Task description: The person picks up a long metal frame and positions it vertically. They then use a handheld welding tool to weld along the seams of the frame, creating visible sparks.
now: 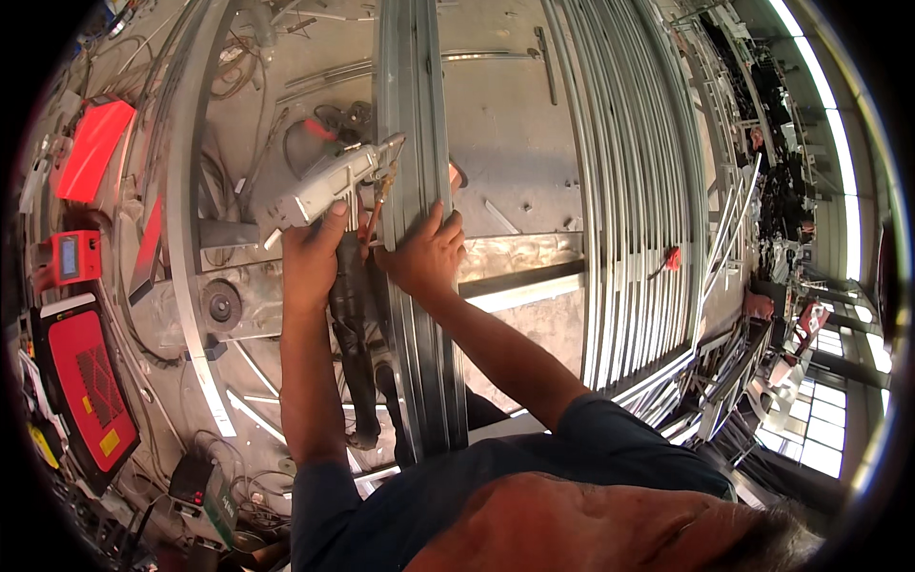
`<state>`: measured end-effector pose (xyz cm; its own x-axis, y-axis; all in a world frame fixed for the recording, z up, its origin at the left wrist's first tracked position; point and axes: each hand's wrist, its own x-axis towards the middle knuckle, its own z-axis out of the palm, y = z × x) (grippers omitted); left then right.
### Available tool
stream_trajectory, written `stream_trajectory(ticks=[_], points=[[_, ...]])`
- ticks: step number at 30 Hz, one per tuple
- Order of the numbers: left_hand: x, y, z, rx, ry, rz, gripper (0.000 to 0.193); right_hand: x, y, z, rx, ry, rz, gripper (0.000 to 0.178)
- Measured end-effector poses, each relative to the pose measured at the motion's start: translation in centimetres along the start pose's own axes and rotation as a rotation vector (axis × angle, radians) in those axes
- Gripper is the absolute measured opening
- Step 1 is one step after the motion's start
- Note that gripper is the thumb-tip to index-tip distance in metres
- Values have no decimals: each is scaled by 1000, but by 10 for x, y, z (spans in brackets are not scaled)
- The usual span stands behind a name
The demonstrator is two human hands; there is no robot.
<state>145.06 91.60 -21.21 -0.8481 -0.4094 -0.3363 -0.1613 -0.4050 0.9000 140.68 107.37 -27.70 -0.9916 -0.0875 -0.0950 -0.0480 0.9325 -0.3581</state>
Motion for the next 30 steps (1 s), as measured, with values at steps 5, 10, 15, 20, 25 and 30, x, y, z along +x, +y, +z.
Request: stream_trajectory(ticks=[5, 10, 15, 20, 25, 30], points=[[-6, -8, 12, -11, -4, 50, 38, 1, -7, 3, -15, 25, 25, 111], [7, -23, 10, 32, -23, 98, 38, 1, -2, 9, -42, 78, -44, 87], [21, -39, 6, 121, -53, 13, 38, 3, 4, 19, -46, 141, -84, 74], [20, -34, 12, 66, -47, 8, 39, 3, 3, 19, -30, 122, -56, 71], [18, -29, 13, 100, -45, -61, 39, 2, 1, 18, -69, 162, -75, 54], [16, -26, 17, 114, -34, -57, 40, 2, 1, 18, -75, 162, -69, 53]])
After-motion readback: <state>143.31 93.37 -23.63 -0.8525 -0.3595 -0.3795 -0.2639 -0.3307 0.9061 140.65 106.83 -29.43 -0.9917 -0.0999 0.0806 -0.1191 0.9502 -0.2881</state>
